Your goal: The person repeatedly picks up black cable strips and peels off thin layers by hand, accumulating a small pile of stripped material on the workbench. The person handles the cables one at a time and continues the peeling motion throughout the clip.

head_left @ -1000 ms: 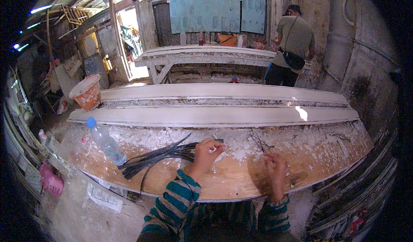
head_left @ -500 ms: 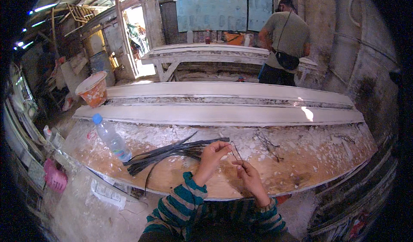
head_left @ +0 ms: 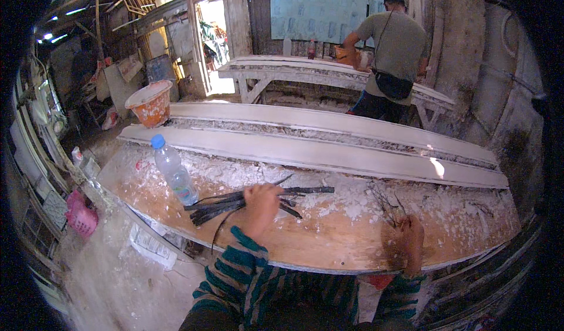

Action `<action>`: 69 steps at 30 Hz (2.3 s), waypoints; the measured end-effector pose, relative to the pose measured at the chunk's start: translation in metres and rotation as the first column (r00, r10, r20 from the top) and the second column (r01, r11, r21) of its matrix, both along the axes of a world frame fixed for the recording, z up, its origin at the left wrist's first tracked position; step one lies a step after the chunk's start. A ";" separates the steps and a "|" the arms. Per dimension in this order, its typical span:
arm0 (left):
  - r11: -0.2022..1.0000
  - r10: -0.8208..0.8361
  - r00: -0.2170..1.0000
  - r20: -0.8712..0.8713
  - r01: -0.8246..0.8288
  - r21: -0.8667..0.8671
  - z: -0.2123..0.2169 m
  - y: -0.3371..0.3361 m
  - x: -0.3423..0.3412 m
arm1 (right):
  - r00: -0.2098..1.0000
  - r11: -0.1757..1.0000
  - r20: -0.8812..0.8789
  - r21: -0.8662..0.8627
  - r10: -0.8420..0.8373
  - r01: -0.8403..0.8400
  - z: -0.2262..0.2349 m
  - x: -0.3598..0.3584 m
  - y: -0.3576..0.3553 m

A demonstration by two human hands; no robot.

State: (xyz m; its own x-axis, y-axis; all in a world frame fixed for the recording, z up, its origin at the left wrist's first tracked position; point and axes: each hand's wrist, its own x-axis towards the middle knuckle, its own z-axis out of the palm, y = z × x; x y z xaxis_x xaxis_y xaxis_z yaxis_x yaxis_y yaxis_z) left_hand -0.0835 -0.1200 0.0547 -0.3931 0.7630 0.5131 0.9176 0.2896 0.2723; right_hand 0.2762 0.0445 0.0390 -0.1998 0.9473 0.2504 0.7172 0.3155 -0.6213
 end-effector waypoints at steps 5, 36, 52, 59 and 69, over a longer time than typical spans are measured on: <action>0.983 0.123 0.992 -0.022 -0.125 -0.137 -0.007 -0.022 -0.038 | 0.997 0.972 0.069 0.234 0.017 -0.033 0.031 -0.009 -0.033; 0.869 -0.494 0.337 0.801 0.176 0.462 0.085 0.034 0.038 | 0.473 0.553 -0.434 0.072 0.766 -0.830 0.069 -0.159 -0.034; 0.847 -0.419 -0.368 0.830 0.171 0.503 -0.016 0.136 0.046 | 0.377 0.490 -0.872 -0.192 0.312 -0.850 -0.005 -0.165 0.037; 0.819 -0.482 -0.197 0.853 0.245 0.519 -0.001 0.125 0.040 | 0.238 0.245 -0.971 -0.239 -0.031 -0.940 0.008 -0.166 0.023; 0.813 -0.491 -0.128 0.862 0.288 0.506 0.001 0.127 0.043 | 0.289 0.328 -0.957 -0.268 0.018 -0.906 0.003 -0.168 0.024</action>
